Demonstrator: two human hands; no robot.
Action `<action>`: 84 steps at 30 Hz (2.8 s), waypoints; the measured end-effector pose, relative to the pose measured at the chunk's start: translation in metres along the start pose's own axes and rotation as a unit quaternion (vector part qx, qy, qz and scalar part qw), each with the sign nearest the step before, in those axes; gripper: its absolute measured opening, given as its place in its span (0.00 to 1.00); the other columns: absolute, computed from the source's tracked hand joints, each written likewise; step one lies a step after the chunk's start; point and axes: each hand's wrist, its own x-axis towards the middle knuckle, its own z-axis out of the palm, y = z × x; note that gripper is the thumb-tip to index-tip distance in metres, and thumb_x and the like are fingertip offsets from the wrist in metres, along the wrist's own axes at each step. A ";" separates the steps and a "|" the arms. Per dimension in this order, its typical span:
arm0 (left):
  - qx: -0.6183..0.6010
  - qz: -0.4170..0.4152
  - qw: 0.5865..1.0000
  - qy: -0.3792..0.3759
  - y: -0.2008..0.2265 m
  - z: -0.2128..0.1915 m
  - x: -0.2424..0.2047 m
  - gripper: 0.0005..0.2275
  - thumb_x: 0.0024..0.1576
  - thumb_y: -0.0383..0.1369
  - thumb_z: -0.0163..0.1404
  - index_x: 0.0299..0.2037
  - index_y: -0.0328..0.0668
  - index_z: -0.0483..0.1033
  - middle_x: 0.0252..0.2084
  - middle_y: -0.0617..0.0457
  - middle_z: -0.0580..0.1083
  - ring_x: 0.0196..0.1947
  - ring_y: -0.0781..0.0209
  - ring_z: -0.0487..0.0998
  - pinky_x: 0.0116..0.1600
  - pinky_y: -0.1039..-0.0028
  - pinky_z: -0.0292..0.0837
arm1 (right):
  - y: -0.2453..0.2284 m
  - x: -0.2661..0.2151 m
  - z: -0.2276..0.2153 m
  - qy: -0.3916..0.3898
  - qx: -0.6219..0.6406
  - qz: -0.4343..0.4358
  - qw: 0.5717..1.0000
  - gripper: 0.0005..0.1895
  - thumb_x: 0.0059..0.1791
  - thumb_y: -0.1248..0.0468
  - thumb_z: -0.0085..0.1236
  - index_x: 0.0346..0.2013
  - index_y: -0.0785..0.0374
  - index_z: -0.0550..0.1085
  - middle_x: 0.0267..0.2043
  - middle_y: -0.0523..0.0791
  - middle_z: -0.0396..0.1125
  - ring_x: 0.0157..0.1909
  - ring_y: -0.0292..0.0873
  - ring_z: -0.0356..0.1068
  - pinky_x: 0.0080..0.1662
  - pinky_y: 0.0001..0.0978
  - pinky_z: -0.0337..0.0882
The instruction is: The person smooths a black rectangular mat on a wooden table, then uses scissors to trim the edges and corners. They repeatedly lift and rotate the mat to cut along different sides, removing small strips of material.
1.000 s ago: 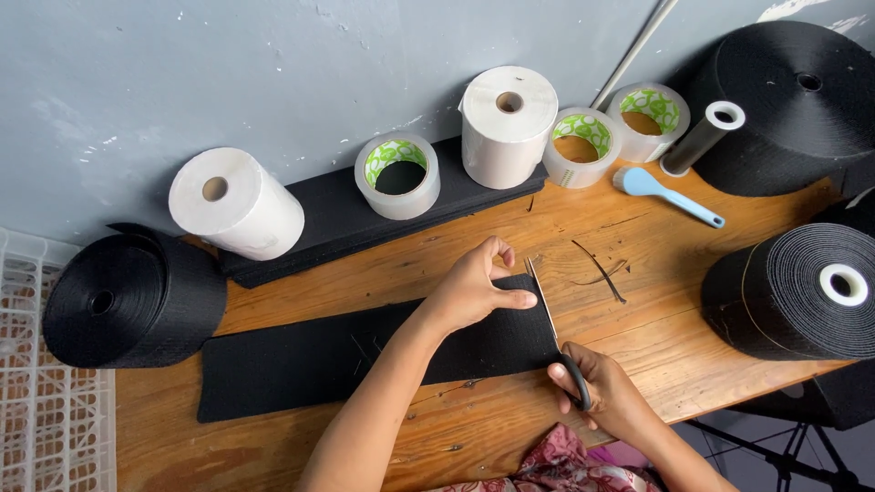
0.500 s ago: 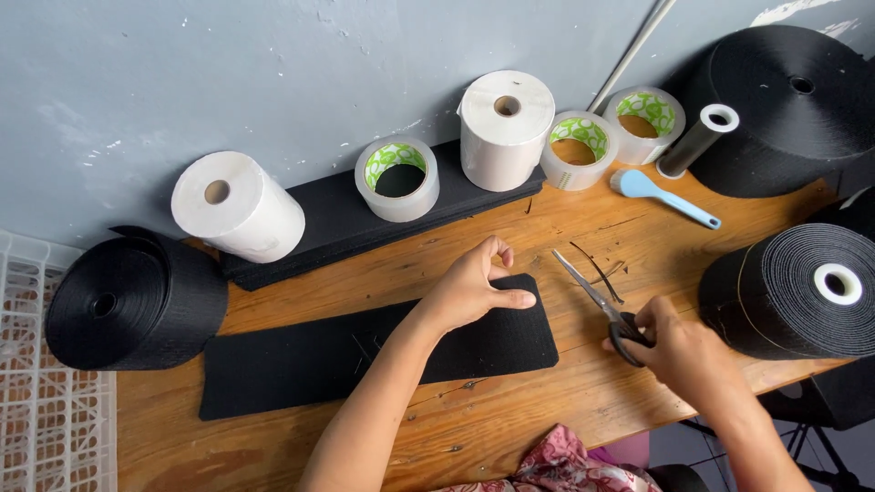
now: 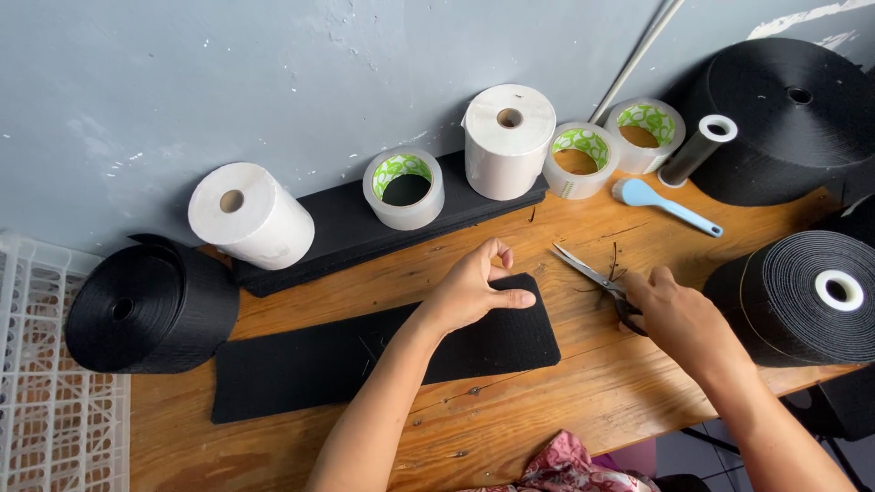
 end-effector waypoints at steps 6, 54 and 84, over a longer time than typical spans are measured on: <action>-0.002 0.016 1.000 0.014 -0.001 0.001 -0.001 0.21 0.47 0.42 0.64 0.40 0.52 0.63 0.39 0.59 0.68 0.37 0.69 0.68 0.48 0.81 0.59 | -0.009 0.005 -0.032 -0.012 0.164 -0.015 0.986 0.15 0.53 0.48 0.50 0.48 0.49 0.74 0.44 0.45 0.76 0.48 0.52 0.77 0.48 0.45 0.72; 0.028 0.286 0.843 0.455 0.104 -0.122 -0.141 0.08 0.57 0.39 0.62 0.32 0.46 0.84 0.26 0.56 0.82 0.26 0.78 0.77 0.32 0.81 0.76 | -0.241 0.014 -0.115 0.003 0.703 -0.342 0.623 0.38 0.49 0.61 0.63 0.71 0.69 0.58 0.60 0.60 0.69 0.64 0.58 0.67 0.65 0.59 0.61; -0.646 0.138 0.567 0.492 -0.115 -0.041 -0.169 0.21 0.60 0.42 0.53 0.58 0.36 0.76 0.62 0.43 0.73 0.64 0.53 0.73 0.73 0.60 0.64 | -0.208 0.018 -0.189 -0.191 0.109 -0.260 0.940 0.27 0.48 0.40 0.58 0.59 0.45 0.73 0.51 0.46 0.79 0.58 0.55 0.75 0.61 0.50 0.72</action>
